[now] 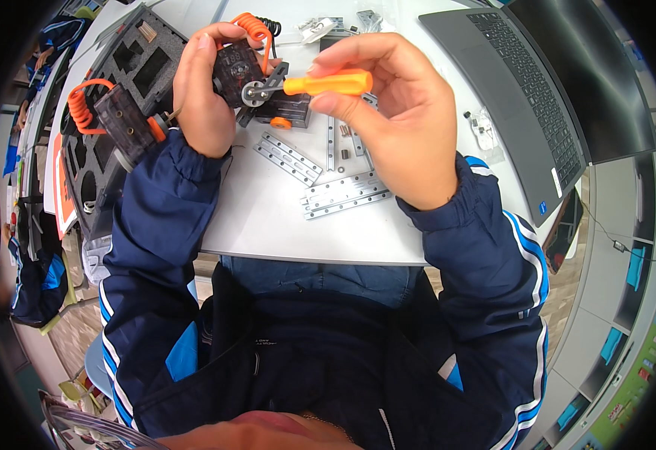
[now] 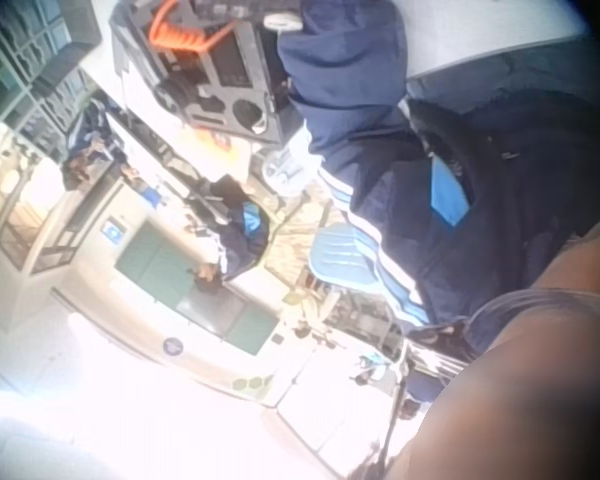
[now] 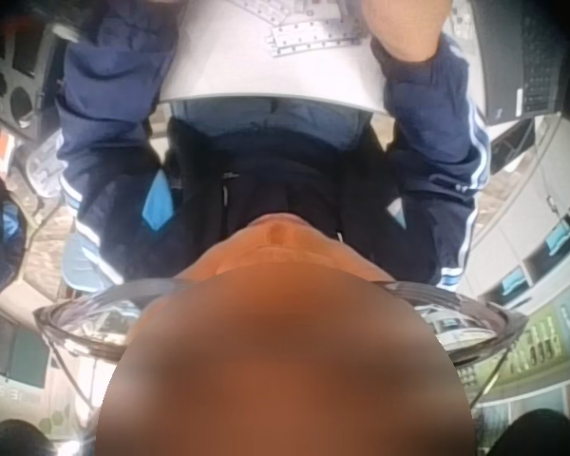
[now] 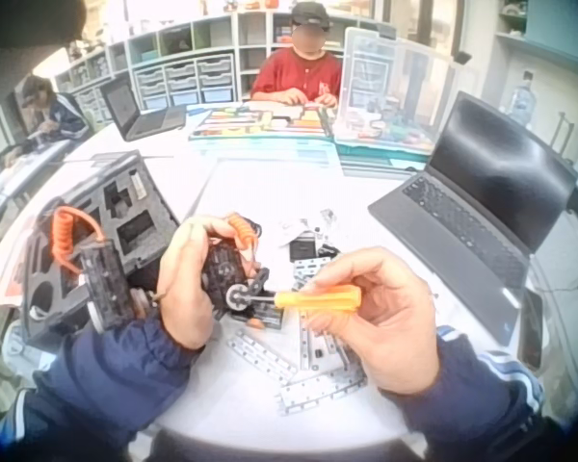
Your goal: The person assembles a small electronic device using a screwdriver and pliers. They tighten screws on a motor housing, attach metal brackets, and connect wires to a circuit board. The person handles multiple small parts and tools on a white table.
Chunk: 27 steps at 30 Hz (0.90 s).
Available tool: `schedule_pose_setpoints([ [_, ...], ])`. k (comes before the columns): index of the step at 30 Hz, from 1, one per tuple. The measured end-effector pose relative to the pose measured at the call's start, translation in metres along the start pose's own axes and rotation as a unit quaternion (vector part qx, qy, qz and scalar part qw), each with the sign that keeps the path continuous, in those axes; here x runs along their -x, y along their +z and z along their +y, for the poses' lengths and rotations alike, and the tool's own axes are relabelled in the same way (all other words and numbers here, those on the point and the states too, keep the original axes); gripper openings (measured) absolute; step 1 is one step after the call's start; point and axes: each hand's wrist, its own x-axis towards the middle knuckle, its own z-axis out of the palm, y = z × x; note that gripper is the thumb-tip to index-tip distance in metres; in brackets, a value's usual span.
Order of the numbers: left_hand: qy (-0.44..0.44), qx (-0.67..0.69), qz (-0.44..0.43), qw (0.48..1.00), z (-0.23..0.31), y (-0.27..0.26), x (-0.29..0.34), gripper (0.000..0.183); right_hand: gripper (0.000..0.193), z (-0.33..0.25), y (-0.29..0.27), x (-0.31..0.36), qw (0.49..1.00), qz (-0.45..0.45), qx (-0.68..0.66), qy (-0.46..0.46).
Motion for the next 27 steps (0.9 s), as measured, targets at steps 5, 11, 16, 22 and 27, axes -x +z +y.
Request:
schedule_pose_setpoints([
  [5,-0.028,0.046,-0.001,0.999,0.001,0.003,0.003,0.035,0.044,0.000,-0.005,-0.004,0.992,-0.068,-0.100,-0.030],
  [11,-0.021,0.077,-0.023,0.997,0.008,0.005,0.003,0.037,0.035,-0.003,0.002,-0.002,0.977,-0.136,-0.164,-0.011],
  [16,-0.022,0.053,-0.041,0.998,0.010,0.006,0.006,0.037,0.015,-0.016,0.001,-0.001,0.979,-0.146,-0.137,0.042],
  [22,-0.042,0.041,-0.069,0.996,0.010,0.005,0.007,0.039,0.031,-0.010,0.007,-0.001,0.969,-0.133,-0.205,0.031],
  [27,-0.043,0.046,-0.062,0.996,0.009,0.006,0.006,0.038,0.047,0.002,0.010,0.000,0.971,-0.110,-0.213,-0.003],
])
